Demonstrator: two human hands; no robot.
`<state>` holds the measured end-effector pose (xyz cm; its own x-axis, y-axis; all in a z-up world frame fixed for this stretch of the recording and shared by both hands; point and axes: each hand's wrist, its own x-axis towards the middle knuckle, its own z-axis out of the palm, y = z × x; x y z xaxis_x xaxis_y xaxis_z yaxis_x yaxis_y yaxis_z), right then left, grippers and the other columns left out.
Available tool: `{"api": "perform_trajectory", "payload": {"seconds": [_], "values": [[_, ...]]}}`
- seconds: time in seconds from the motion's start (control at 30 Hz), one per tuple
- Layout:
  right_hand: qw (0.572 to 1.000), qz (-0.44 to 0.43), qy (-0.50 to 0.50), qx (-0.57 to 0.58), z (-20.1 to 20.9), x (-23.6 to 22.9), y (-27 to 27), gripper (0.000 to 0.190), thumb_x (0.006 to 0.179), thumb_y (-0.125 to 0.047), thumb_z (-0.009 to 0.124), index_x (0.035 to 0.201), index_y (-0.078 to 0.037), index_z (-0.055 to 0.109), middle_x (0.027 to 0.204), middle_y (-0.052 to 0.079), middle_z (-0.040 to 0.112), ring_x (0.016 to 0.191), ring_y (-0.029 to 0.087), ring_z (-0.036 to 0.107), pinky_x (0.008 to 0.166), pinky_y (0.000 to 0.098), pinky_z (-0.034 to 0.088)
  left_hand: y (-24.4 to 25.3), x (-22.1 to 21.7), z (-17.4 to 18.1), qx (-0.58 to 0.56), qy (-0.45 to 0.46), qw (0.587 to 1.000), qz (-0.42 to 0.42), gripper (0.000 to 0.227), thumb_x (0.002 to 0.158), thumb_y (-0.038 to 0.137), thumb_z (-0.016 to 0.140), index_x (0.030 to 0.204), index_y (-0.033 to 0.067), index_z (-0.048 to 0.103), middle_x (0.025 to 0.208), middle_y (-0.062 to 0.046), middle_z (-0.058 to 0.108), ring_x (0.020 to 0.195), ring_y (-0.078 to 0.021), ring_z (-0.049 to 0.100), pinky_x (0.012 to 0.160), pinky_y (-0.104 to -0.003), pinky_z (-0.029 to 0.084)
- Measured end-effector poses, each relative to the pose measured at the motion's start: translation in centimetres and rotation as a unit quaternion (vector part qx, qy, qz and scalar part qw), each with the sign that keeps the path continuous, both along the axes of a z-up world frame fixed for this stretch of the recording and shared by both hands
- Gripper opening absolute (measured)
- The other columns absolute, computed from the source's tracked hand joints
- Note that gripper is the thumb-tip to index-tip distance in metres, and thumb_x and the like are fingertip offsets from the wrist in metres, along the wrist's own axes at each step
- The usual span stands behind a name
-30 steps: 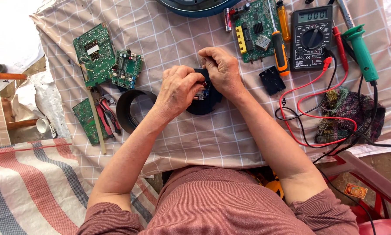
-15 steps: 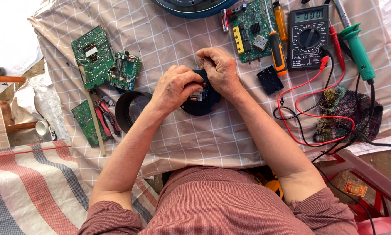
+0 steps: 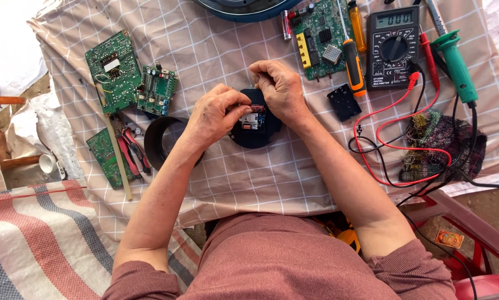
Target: The person places a battery into a circular black electronic component and uses a multimeter to test the connections. They hold the component steady with one hand while touching the multimeter probes to different points on the device.
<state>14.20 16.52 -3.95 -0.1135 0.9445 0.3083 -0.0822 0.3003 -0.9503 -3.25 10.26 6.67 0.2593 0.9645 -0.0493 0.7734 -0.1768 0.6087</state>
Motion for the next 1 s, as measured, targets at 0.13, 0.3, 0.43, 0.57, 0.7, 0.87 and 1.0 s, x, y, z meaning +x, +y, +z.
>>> {"api": "perform_trajectory", "payload": {"seconds": [0.13,0.3,0.43,0.57,0.7,0.87,1.0], "values": [[1.000,0.003,0.000,-0.001,0.2,0.0,0.0,0.010,0.098,0.001,0.071,0.105,-0.002,0.076,0.091,0.013,0.071,0.072,0.020,0.074,0.067,0.0336,0.062,0.2,0.3,0.2,-0.013,0.008,1.000,0.007,0.012,0.093,0.027,0.077,0.105,0.0269,0.074,0.101,-0.005,0.068,0.093,-0.0314,0.072,0.083,-0.046,0.056],[1.000,0.000,0.012,0.008,0.8,0.1,0.0,0.009,0.098,0.002,0.070,0.104,-0.002,0.076,0.087,0.012,0.069,0.071,0.019,0.073,0.068,0.0331,0.061,0.5,0.5,0.3,-0.039,0.020,0.999,0.001,0.013,0.090,0.022,0.077,0.102,0.0235,0.073,0.098,-0.008,0.066,0.092,-0.0374,0.071,0.081,-0.049,0.056],[1.000,-0.003,0.005,0.014,0.8,0.0,0.0,0.010,0.098,0.002,0.070,0.103,-0.002,0.077,0.085,0.012,0.069,0.071,0.020,0.074,0.068,0.0338,0.061,0.5,0.6,-0.2,-0.039,0.021,0.999,0.004,0.012,0.091,0.023,0.077,0.101,0.0244,0.072,0.097,-0.008,0.065,0.093,-0.0381,0.070,0.082,-0.049,0.056],[0.999,0.013,-0.047,0.009,1.7,0.4,-0.3,0.015,0.099,0.001,0.064,0.108,-0.004,0.074,0.089,0.009,0.069,0.075,0.017,0.070,0.072,0.0292,0.058,0.4,1.1,0.0,-0.051,0.035,0.998,0.016,0.009,0.091,0.024,0.075,0.098,0.0221,0.070,0.097,-0.006,0.062,0.091,-0.0331,0.068,0.080,-0.045,0.052],[0.996,0.022,-0.080,-0.013,2.4,0.5,-0.6,0.021,0.098,0.001,0.059,0.114,-0.005,0.071,0.098,0.006,0.070,0.077,0.012,0.067,0.076,0.0241,0.057,0.0,1.2,0.0,-0.053,0.012,0.998,0.031,0.010,0.089,0.021,0.074,0.096,0.0181,0.069,0.096,-0.006,0.058,0.084,-0.0261,0.065,0.077,-0.039,0.050],[0.996,0.022,-0.081,0.000,2.7,0.7,-0.7,0.025,0.094,0.005,0.058,0.114,-0.005,0.071,0.096,0.005,0.070,0.083,0.013,0.066,0.080,0.0246,0.055,0.5,1.2,0.2,-0.062,0.018,0.998,0.024,0.010,0.088,0.020,0.075,0.095,0.0186,0.068,0.095,-0.005,0.059,0.086,-0.0255,0.064,0.079,-0.039,0.049],[0.996,0.018,-0.083,-0.002,2.9,0.7,-0.9,0.020,0.098,0.001,0.059,0.113,-0.005,0.071,0.096,0.005,0.069,0.083,0.012,0.066,0.080,0.0243,0.056,0.9,1.1,-0.2,-0.079,0.041,0.996,0.017,0.013,0.086,0.021,0.077,0.093,0.0199,0.066,0.094,-0.004,0.061,0.092,-0.0248,0.064,0.082,-0.039,0.049]]}}
